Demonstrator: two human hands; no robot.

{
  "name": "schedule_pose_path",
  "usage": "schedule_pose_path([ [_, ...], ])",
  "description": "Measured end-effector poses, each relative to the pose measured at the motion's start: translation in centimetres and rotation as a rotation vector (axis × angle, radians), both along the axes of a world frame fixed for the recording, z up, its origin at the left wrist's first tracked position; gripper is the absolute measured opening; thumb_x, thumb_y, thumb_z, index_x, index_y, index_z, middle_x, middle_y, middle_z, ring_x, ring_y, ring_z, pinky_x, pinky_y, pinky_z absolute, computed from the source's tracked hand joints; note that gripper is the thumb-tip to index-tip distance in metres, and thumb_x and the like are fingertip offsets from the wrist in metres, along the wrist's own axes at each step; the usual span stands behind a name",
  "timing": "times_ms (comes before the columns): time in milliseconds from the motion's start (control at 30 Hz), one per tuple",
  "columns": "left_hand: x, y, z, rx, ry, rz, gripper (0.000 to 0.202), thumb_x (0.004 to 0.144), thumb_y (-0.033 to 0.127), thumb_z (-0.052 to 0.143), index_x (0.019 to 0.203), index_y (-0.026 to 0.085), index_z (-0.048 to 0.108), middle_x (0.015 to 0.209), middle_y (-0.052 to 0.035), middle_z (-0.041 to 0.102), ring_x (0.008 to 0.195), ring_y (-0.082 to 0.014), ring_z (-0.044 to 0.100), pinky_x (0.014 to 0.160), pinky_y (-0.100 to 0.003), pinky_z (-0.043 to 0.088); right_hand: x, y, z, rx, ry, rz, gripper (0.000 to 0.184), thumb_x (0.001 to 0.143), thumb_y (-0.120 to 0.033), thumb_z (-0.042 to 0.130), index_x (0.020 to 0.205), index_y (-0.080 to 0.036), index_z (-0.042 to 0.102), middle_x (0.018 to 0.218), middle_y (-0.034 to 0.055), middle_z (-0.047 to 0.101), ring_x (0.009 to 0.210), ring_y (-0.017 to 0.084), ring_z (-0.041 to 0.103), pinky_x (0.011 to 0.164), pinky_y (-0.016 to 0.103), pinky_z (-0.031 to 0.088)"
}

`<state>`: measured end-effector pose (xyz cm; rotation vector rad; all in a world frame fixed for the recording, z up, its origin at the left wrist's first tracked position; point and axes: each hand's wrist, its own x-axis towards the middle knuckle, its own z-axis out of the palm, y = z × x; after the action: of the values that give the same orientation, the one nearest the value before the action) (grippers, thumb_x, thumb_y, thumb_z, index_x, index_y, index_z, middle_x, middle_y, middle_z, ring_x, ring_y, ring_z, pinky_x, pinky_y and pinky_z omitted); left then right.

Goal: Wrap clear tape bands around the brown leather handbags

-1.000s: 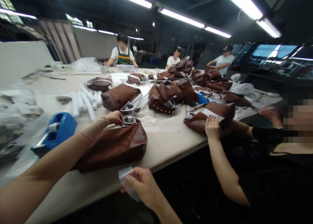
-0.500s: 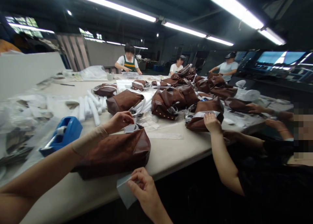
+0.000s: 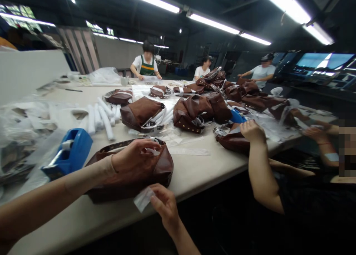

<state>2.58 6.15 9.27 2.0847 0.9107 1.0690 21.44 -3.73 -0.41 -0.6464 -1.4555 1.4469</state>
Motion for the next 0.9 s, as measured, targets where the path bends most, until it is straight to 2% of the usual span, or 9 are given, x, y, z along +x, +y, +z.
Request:
schedule_pose_path([
  [67, -0.3, -1.0, -0.7, -0.091, 0.021, 0.005, 0.046, 0.078, 0.016, 0.063, 0.124, 0.019, 0.060, 0.095, -0.0047, 0.068, 0.077, -0.0150, 0.063, 0.066, -0.023, 0.051, 0.2, 0.0, 0.8, 0.077, 0.035, 0.049, 0.034, 0.090, -0.043, 0.054, 0.104, -0.017, 0.070, 0.107, 0.0114, 0.064, 0.091, 0.022, 0.062, 0.082, 0.034, 0.049],
  [100, -0.6, -1.3, -1.1, -0.121, 0.040, 0.011, 0.048, 0.078, 0.017, 0.064, 0.126, 0.019, 0.058, 0.092, -0.0035, 0.068, 0.075, -0.0144, 0.063, 0.066, -0.023, 0.051, 0.3, -0.1, 1.0, 0.107, 0.025, 0.049, 0.033, 0.091, -0.041, 0.054, 0.107, -0.017, 0.069, 0.108, 0.0113, 0.064, 0.090, 0.021, 0.062, 0.082, 0.034, 0.049],
  [167, -1.0, -1.4, -1.9, -0.170, 0.064, 0.013, 0.036, 0.078, 0.018, 0.065, 0.114, 0.018, 0.066, 0.088, -0.0026, 0.068, 0.076, -0.0143, 0.062, 0.068, -0.023, 0.050, 0.1, -0.1, 1.5, 0.172, -0.054, -0.029, 0.025, 0.090, -0.034, 0.058, 0.109, -0.020, 0.067, 0.103, 0.0089, 0.063, 0.085, 0.018, 0.061, 0.078, 0.032, 0.050],
  [267, -1.4, -1.3, -3.2, -0.162, 0.114, -0.016, 0.016, 0.078, 0.016, 0.065, 0.092, 0.016, 0.073, 0.084, -0.0036, 0.067, 0.076, -0.0143, 0.061, 0.069, -0.023, 0.048, -0.5, 0.0, 2.0, 0.324, -0.214, -0.256, 0.013, 0.087, -0.017, 0.062, 0.099, -0.022, 0.068, 0.090, 0.0037, 0.063, 0.079, 0.014, 0.059, 0.072, 0.026, 0.048],
  [367, -1.5, -1.5, -3.8, -0.102, 0.191, -0.014, 0.013, 0.080, 0.015, 0.065, 0.089, 0.017, 0.075, 0.080, -0.0034, 0.063, 0.072, -0.0131, 0.059, 0.068, -0.023, 0.046, -1.1, 0.4, 2.8, 0.527, -0.298, -0.402, 0.025, 0.084, -0.009, 0.065, 0.105, -0.023, 0.065, 0.086, 0.0023, 0.064, 0.083, 0.015, 0.059, 0.076, 0.028, 0.049],
  [500, -1.4, -2.6, -3.6, -0.005, 0.297, -0.004, 0.015, 0.085, 0.016, 0.061, 0.091, 0.019, 0.075, 0.084, -0.0039, 0.063, 0.076, -0.0136, 0.059, 0.071, -0.024, 0.045, -1.2, 1.1, 3.7, 0.719, -0.347, -0.440, 0.045, 0.081, -0.005, 0.067, 0.121, -0.023, 0.057, 0.085, 0.0019, 0.069, 0.093, 0.019, 0.059, 0.088, 0.037, 0.049],
  [667, -1.4, -3.6, -3.7, 0.045, 0.395, 0.106, 0.015, 0.087, 0.017, 0.060, 0.095, 0.021, 0.072, 0.089, -0.0038, 0.062, 0.080, -0.0153, 0.059, 0.072, -0.025, 0.044, -0.6, 1.6, 4.1, 0.738, -0.369, -0.345, 0.020, 0.083, -0.006, 0.065, 0.095, -0.022, 0.065, 0.088, 0.0039, 0.068, 0.089, 0.018, 0.062, 0.080, 0.034, 0.052],
  [767, -1.4, -3.8, -4.0, 0.035, 0.354, 0.153, 0.008, 0.086, 0.020, 0.062, 0.088, 0.020, 0.070, 0.087, -0.0029, 0.061, 0.078, -0.0151, 0.058, 0.071, -0.025, 0.044, -0.4, 1.8, 4.2, 0.710, -0.382, -0.312, 0.015, 0.085, -0.008, 0.063, 0.092, -0.022, 0.065, 0.086, 0.0045, 0.068, 0.087, 0.019, 0.062, 0.078, 0.034, 0.053],
  [900, -1.0, -4.5, -4.2, 0.011, 0.296, 0.143, 0.009, 0.087, 0.018, 0.056, 0.082, 0.019, 0.064, 0.093, -0.0031, 0.058, 0.080, -0.0150, 0.057, 0.075, -0.026, 0.045, -0.5, 2.4, 4.0, 0.723, -0.383, -0.351, 0.014, 0.086, -0.009, 0.061, 0.090, -0.021, 0.064, 0.085, 0.0045, 0.067, 0.087, 0.019, 0.062, 0.079, 0.035, 0.052],
])
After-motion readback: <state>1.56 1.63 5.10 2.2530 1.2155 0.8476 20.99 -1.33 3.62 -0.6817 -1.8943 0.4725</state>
